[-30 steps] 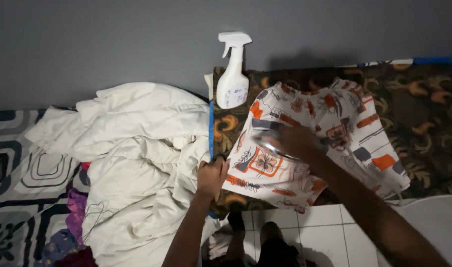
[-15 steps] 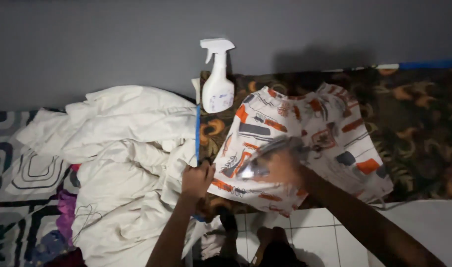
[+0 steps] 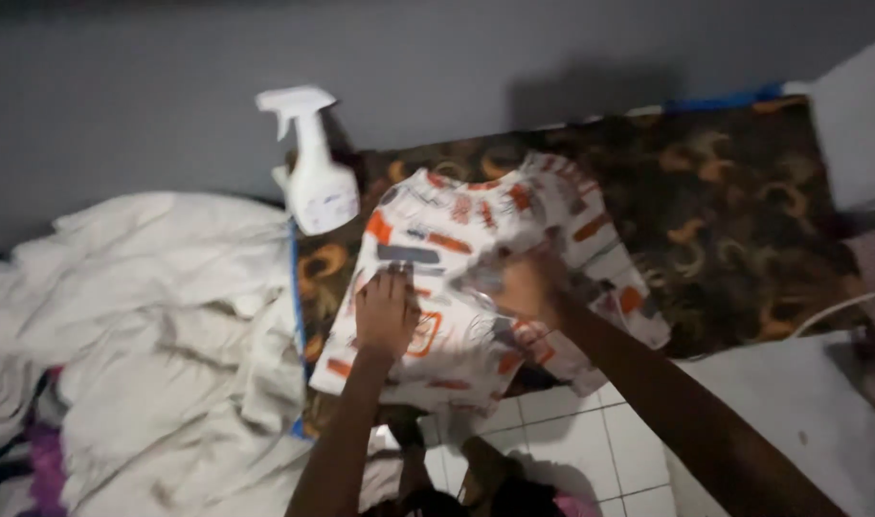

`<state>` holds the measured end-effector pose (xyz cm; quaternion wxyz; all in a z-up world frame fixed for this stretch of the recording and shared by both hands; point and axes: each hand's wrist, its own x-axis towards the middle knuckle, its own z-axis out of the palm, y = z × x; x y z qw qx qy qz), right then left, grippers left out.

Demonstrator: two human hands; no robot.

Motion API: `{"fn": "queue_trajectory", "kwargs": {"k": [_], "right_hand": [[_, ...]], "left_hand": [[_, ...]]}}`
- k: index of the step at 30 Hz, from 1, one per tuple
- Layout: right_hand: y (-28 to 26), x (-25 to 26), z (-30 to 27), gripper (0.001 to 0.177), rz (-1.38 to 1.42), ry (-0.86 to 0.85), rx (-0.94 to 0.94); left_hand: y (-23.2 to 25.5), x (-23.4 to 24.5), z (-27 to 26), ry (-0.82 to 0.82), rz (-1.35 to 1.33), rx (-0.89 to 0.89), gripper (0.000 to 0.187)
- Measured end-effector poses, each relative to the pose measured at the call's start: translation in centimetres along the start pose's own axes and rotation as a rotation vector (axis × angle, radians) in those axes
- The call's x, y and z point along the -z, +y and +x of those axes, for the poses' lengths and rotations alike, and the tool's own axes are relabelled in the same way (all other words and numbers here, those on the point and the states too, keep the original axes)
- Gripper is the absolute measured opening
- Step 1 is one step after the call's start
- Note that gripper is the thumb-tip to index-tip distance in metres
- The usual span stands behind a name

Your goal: Ironing a pair of patterned shorts on a flat surface using a spray bottle and an iron.

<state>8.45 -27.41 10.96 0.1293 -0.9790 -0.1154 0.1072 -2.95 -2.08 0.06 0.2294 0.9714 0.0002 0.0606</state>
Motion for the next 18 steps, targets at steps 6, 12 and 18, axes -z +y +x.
{"fn": "queue_trajectory", "kwargs": {"k": [6, 12, 18], "right_hand": [[7.9, -1.5, -1.5, 0.054, -0.073, -0.077, 0.502], [9.6, -0.7, -0.9, 0.056, 0.017, 0.028, -0.093], [17.0, -8.0, -5.6, 0.066, -0.375, -0.295, 0.591]], "left_hand": [[4.1, -3.5, 0.7, 0.017, 0.148, 0.115, 0.071], [4.6, -4.7, 0.5, 0.029, 0.251, 0.194, 0.077], [4.2, -5.9, 0.9, 0.002, 0.237, 0.212, 0.080]]}}
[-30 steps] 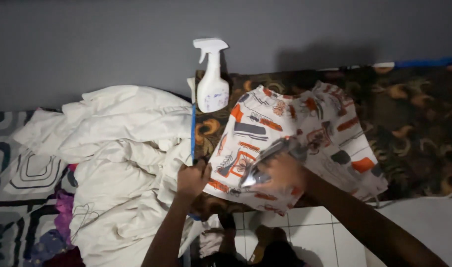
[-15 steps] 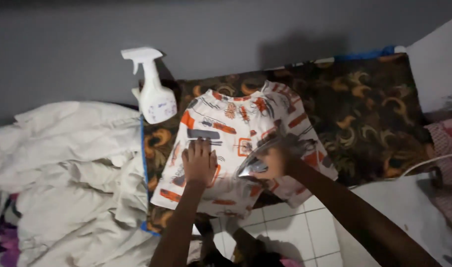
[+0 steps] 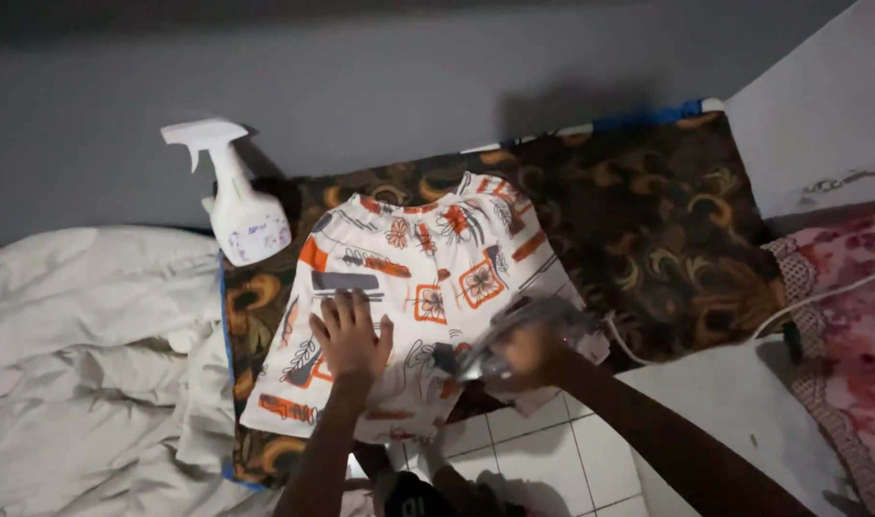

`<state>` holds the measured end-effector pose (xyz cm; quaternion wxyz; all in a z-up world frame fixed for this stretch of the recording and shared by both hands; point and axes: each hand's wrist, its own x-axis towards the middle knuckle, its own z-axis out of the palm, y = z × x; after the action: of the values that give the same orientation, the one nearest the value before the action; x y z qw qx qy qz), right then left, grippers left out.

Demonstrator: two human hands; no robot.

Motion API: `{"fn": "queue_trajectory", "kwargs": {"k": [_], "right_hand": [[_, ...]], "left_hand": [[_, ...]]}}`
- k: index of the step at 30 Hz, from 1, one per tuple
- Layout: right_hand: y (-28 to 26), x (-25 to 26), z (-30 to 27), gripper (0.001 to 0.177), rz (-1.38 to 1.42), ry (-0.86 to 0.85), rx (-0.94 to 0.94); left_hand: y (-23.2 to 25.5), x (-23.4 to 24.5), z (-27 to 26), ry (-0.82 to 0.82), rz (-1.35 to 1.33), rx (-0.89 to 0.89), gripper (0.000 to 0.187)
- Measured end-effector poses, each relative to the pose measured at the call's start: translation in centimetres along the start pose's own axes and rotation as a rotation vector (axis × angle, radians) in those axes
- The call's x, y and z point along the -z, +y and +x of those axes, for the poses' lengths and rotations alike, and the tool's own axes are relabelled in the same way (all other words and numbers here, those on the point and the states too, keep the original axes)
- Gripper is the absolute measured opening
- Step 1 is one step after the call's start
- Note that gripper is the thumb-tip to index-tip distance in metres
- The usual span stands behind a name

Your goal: Ironing a pair of patterned shorts on a flat surface using a spray bottle and an iron.

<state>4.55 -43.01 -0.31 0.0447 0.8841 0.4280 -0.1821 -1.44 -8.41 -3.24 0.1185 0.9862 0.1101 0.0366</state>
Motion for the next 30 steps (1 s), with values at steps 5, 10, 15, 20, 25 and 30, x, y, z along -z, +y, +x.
{"fn": "queue_trajectory", "kwargs": {"k": [5, 10, 15, 20, 25, 30], "right_hand": [[-0.5, 4.9, -0.7, 0.074, 0.127, 0.128, 0.011], [-1.7, 13.3, 3.3, 0.080, 0.446, 0.076, -0.813], [-2.4, 13.3, 4.5, 0.087, 0.228, -0.068, -0.704], [-2.0, 13.1, 6.6, 0.072, 0.212, 0.095, -0.432], [-1.8, 13.2, 10.0, 0.088, 0.474, 0.024, -0.814], [-1.6, 12.1, 10.9, 0.086, 0.119, 0.497, -0.053]], "left_hand": [[1.0, 1.2, 0.8, -0.093, 0.055, 0.036, 0.082], [1.4, 1.0, 1.2, -0.106, 0.050, 0.091, 0.080], [2.3, 4.5, 2.5, -0.169, 0.007, 0.103, 0.076], [0.5, 3.4, 5.1, -0.047, -0.031, 0.021, 0.075], [-1.6, 3.8, 8.8, 0.082, -0.006, -0.049, 0.078], [-4.1, 2.0, 9.3, 0.070, -0.033, -0.099, 0.077]]}}
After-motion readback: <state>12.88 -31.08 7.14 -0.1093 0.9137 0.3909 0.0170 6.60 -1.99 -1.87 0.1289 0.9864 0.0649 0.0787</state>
